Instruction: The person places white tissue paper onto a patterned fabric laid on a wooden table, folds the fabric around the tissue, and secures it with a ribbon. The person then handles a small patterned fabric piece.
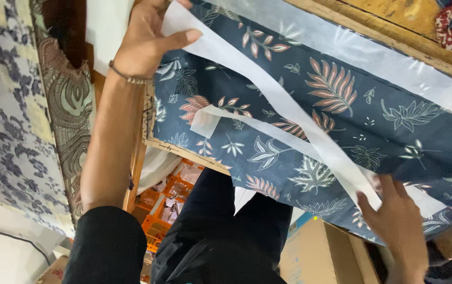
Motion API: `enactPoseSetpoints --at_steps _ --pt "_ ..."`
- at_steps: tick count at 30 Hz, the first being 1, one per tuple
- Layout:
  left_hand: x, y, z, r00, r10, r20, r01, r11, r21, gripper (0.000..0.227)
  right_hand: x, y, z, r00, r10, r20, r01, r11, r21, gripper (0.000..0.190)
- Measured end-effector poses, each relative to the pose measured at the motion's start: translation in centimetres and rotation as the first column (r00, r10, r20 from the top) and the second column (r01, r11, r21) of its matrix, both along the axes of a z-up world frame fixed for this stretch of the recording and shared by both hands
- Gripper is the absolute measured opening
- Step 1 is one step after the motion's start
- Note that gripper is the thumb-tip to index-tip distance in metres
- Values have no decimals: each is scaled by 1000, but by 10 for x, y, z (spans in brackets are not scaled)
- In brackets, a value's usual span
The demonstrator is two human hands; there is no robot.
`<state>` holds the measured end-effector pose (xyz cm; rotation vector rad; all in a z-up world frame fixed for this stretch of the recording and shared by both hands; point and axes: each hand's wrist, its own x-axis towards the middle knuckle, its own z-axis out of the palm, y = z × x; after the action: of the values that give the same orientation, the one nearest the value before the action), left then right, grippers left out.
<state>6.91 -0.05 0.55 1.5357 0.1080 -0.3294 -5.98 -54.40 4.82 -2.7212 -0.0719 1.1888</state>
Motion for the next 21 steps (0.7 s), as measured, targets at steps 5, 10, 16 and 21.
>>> enactPoseSetpoints --at_steps 5,10,16,21 --pt "-6 -10 25 1000 -11 12 10 996 84 36 52 102 16 922 -219 320 54 890 453 68" --pt "-14 -11 69 1000 4 15 -5 998 59 32 96 157 -1 933 -190 305 -113 652 750 42" --pt "-10 -20 51 954 297 -43 -297 955 -3 34 92 107 -11 895 244 -374 123 671 732 21" --pt "-45 -9 -13 884 462 -76 -468 878 -105 25 73 8 -10 800 100 -592 411 628 661 33"
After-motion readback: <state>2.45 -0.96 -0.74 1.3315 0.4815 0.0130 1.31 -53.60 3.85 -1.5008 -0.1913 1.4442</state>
